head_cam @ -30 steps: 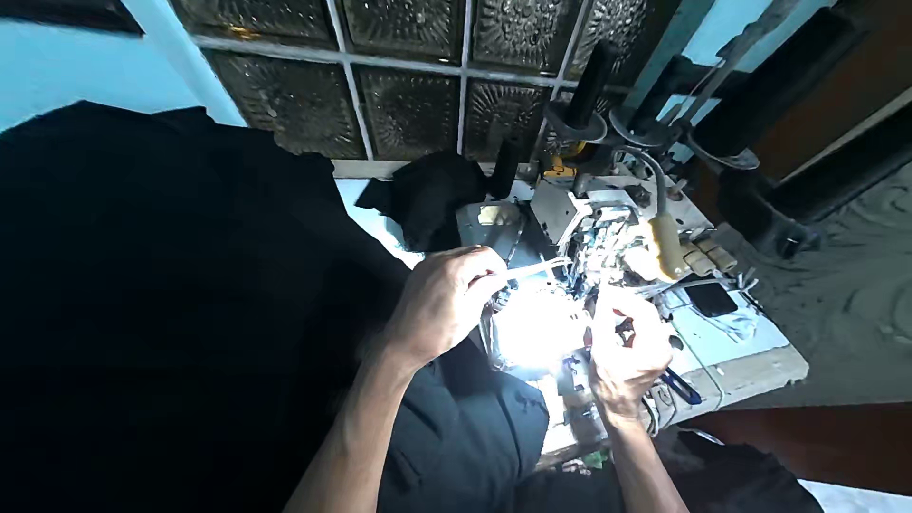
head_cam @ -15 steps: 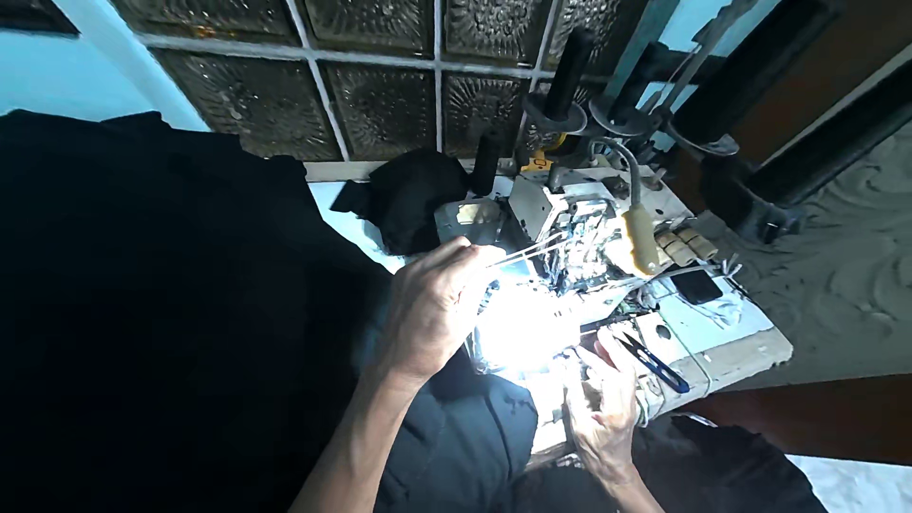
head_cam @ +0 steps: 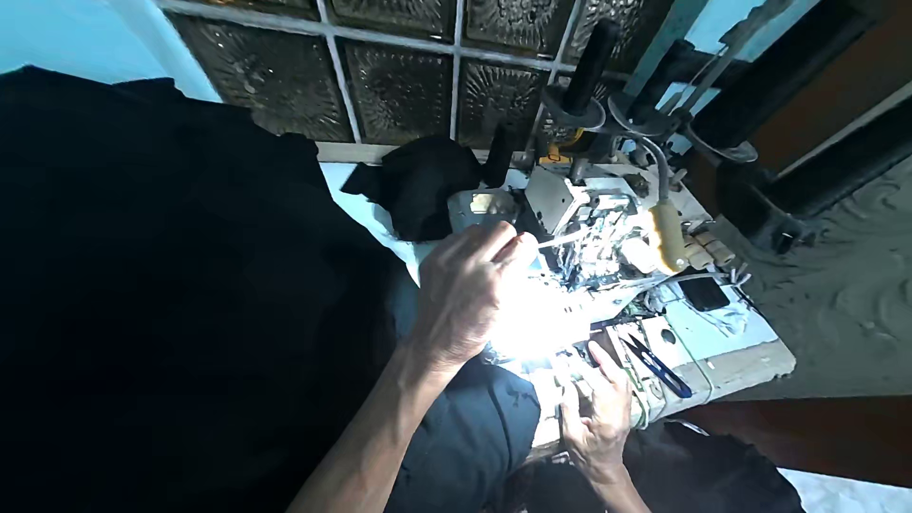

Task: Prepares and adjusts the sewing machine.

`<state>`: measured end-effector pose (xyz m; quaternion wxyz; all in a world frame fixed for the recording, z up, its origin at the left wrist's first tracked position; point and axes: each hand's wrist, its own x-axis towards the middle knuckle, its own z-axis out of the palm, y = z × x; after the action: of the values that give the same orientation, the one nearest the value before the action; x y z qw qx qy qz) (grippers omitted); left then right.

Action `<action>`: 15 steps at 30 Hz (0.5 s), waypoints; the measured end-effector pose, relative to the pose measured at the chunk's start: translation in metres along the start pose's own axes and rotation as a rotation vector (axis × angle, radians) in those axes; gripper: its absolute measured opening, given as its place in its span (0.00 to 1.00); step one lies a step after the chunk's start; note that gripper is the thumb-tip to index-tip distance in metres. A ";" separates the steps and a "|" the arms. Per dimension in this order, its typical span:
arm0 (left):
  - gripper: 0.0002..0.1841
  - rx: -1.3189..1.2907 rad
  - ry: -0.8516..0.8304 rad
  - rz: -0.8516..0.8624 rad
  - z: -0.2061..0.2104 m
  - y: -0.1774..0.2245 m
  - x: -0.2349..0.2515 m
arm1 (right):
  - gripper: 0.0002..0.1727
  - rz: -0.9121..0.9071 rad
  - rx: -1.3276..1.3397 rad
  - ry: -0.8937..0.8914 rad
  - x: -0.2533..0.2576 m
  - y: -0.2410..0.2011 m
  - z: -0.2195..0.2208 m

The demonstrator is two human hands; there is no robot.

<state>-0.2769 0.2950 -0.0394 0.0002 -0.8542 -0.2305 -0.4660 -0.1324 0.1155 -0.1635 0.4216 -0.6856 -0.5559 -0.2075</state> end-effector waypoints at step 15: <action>0.07 -0.247 0.047 -0.189 -0.012 -0.009 -0.001 | 0.14 -0.003 0.019 -0.032 0.002 -0.001 -0.002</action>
<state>-0.2910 0.2999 -0.0354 -0.1432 -0.8110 -0.2510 -0.5087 -0.1321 0.1153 -0.1610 0.4188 -0.6839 -0.5657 -0.1921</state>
